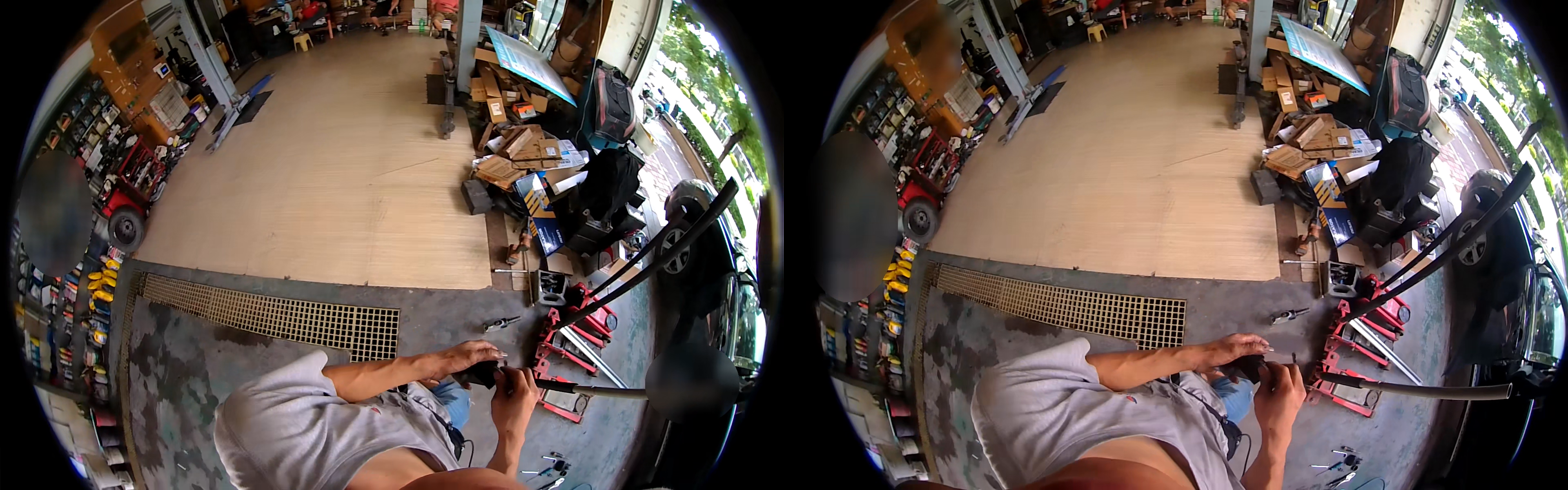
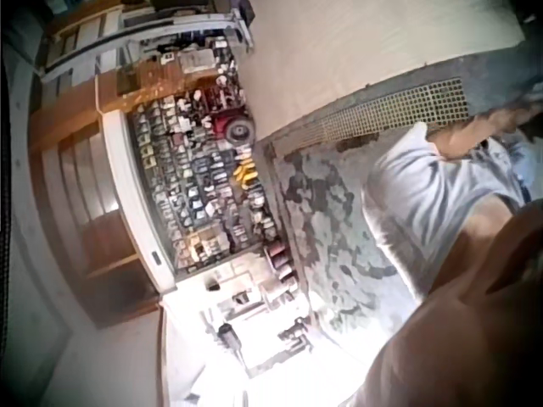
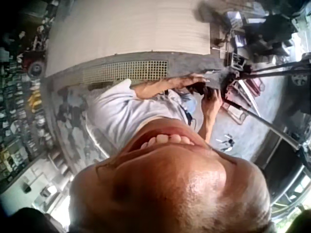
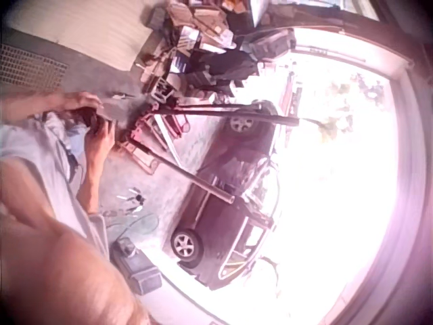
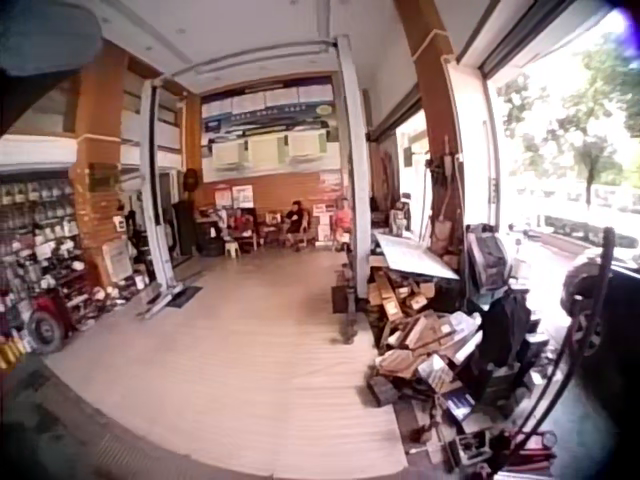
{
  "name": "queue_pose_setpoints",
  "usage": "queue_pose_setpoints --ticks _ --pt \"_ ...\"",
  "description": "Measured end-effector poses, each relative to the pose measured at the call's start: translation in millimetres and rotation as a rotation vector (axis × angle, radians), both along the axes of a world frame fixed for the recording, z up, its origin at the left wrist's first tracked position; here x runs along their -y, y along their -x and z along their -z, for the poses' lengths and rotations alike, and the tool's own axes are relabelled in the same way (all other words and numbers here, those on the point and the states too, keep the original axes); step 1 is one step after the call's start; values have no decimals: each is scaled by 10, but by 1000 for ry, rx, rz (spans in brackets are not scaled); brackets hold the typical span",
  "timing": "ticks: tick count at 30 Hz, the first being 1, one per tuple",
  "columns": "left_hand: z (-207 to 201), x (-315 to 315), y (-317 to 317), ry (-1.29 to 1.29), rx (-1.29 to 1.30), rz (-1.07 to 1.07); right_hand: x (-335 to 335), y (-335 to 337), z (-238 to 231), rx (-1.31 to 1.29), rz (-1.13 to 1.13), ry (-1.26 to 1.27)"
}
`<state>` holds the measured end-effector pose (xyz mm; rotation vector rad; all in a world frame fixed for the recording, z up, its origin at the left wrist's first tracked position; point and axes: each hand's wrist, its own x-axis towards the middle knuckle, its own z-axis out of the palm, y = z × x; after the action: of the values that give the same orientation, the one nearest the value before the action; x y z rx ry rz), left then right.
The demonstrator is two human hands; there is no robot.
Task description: The person disassembles a small black mechanical component by hand while sitting on the floor, inspecting the inner elements and separating pieces one at a time.
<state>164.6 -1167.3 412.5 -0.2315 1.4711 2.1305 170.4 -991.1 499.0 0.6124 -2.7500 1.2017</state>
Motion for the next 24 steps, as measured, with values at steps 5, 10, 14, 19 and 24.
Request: queue_pose_setpoints --ticks 5,10,14,19,24 --pt "50 299 -378 52 -135 -126 274 -215 -1 -30 -124 -55" --pt "-170 545 -504 356 -237 -306 440 -212 -59 -12 -185 -39" --pt "-162 731 -692 448 -326 -472 635 -215 -45 -47 -266 7" --pt "-77 771 -992 200 -179 -595 726 -325 -32 -112 -395 35" --pt "-70 569 -1183 -99 -57 -735 622 -308 -72 -66 -462 46"
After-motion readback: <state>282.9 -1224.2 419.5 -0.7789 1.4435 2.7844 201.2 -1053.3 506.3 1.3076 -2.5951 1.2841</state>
